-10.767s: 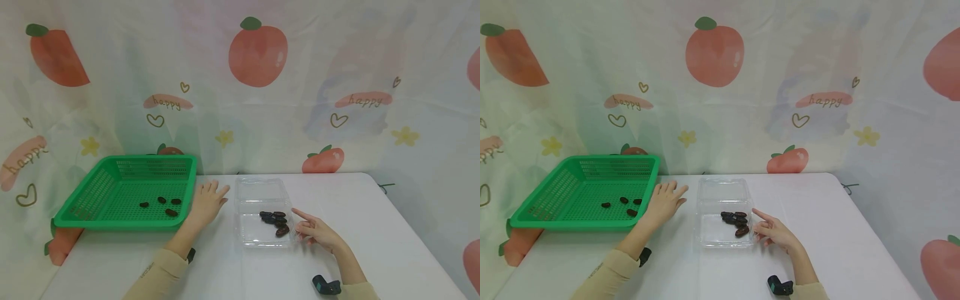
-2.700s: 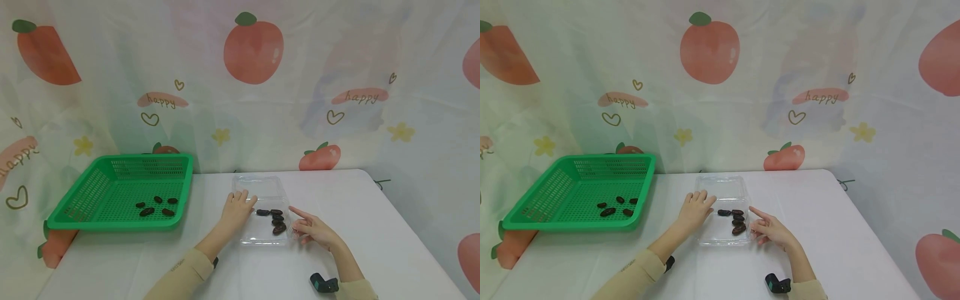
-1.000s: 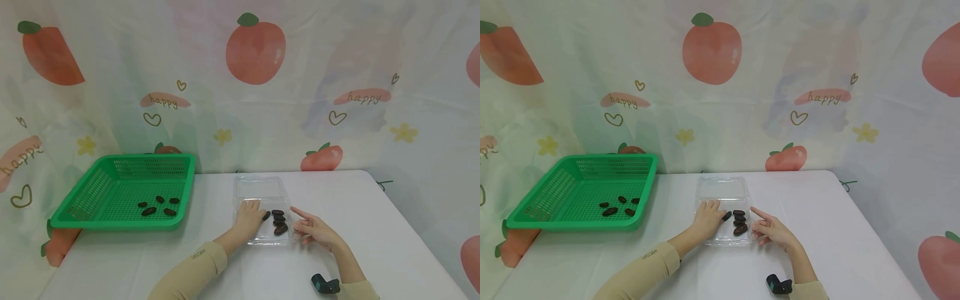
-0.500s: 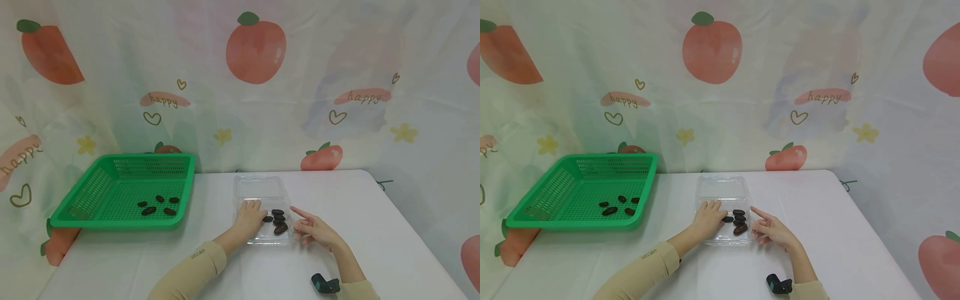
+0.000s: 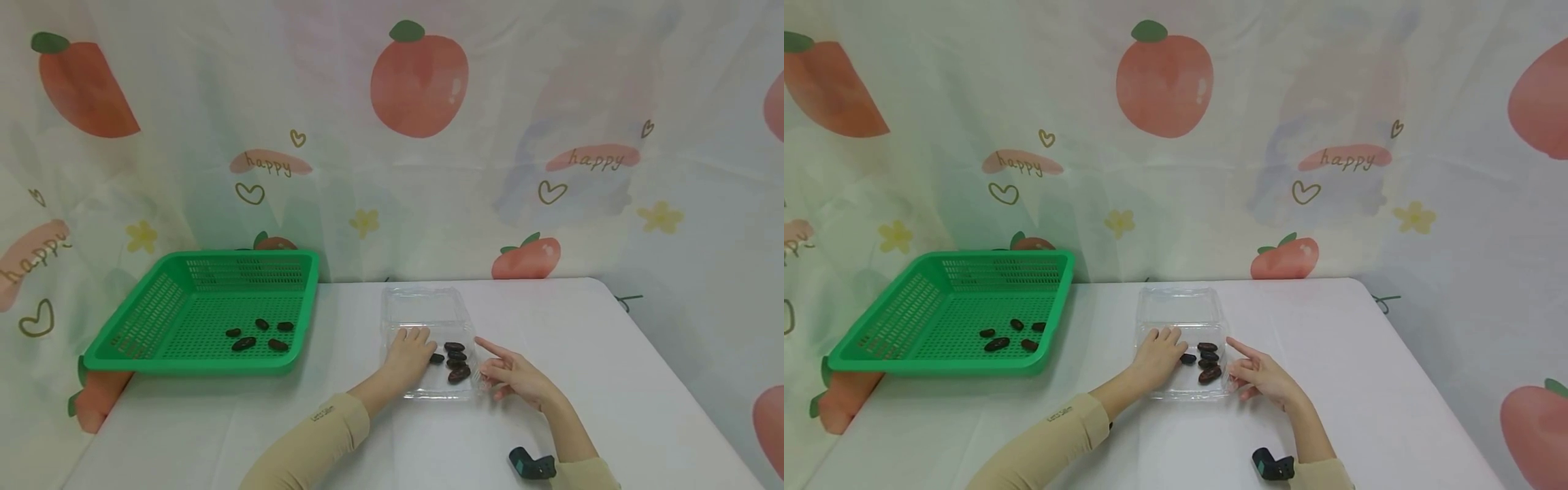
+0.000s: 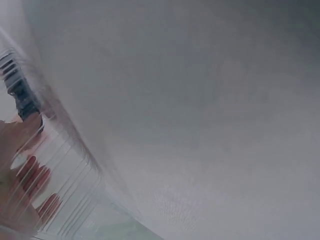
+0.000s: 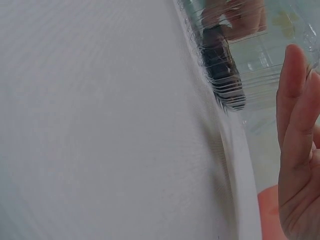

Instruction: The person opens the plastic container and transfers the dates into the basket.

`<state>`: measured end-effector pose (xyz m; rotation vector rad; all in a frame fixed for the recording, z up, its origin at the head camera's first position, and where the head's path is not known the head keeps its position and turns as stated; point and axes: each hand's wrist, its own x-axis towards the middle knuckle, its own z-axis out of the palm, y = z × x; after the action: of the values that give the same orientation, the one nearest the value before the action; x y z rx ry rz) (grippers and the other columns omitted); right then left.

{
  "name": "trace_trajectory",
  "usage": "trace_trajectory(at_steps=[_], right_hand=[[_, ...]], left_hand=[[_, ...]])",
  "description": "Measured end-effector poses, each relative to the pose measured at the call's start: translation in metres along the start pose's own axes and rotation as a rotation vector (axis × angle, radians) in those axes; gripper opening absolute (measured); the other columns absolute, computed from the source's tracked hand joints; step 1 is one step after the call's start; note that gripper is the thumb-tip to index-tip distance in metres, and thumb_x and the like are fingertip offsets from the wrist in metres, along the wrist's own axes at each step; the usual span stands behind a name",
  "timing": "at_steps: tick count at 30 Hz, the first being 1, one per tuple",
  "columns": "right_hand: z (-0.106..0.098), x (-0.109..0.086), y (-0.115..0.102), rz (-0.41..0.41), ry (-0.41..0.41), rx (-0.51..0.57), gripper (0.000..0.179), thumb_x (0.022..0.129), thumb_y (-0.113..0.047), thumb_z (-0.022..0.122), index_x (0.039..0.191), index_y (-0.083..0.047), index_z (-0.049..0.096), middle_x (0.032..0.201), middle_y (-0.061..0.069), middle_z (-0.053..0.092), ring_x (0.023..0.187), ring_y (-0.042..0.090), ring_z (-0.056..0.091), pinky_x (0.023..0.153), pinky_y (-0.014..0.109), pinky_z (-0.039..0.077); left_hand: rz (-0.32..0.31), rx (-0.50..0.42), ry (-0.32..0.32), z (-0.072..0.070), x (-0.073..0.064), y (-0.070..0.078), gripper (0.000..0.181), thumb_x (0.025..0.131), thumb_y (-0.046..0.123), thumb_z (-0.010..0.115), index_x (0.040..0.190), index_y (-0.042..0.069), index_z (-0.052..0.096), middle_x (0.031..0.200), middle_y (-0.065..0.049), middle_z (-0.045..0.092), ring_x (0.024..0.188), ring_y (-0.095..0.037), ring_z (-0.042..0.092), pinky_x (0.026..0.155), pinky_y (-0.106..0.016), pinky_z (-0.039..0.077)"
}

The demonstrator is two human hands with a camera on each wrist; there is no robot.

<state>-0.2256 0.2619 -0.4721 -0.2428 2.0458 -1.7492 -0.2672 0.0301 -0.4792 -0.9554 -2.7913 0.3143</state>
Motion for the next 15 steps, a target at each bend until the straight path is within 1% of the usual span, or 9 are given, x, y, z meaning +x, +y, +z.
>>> trace_trajectory(at_steps=[3,7,11,15], right_hand=[[0.0,0.0,0.0,-0.001,-0.001,-0.002,0.073,0.09,-0.017,0.058,0.145,-0.003,0.013,0.08,-0.003,0.059,0.068,0.008,0.057,0.055,0.023,0.05],[0.0,-0.001,-0.001,-0.001,-0.006,-0.001,0.073,0.09,-0.017,0.058,0.145,-0.002,0.012,0.08,-0.003,0.059,0.068,0.008,0.058,0.055,0.023,0.051],[0.0,0.0,0.0,-0.003,-0.01,0.001,0.073,0.09,-0.016,0.058,0.145,-0.002,0.012,0.081,-0.003,0.059,0.068,0.008,0.057,0.055,0.023,0.051],[0.0,0.0,0.001,-0.003,-0.007,0.003,0.073,0.09,-0.015,0.058,0.145,-0.002,0.013,0.081,-0.003,0.059,0.068,0.008,0.057,0.055,0.023,0.05]], left_hand=[[0.002,0.006,0.019,-0.001,0.001,0.0,0.029,0.086,0.02,0.056,0.115,0.024,0.056,0.114,0.002,0.049,0.106,-0.014,0.046,0.092,-0.034,0.037],[-0.002,0.006,0.067,-0.004,0.001,-0.004,0.029,0.086,0.018,0.056,0.115,0.025,0.053,0.113,0.001,0.049,0.105,-0.015,0.047,0.091,-0.034,0.039],[-0.016,-0.022,0.098,-0.012,0.0,-0.01,0.029,0.088,0.017,0.053,0.116,0.025,0.052,0.112,0.002,0.048,0.103,-0.015,0.047,0.091,-0.035,0.038],[-0.035,-0.016,0.113,-0.021,-0.002,-0.019,0.031,0.089,0.016,0.052,0.118,0.025,0.051,0.112,0.001,0.047,0.104,-0.016,0.045,0.091,-0.035,0.036]])
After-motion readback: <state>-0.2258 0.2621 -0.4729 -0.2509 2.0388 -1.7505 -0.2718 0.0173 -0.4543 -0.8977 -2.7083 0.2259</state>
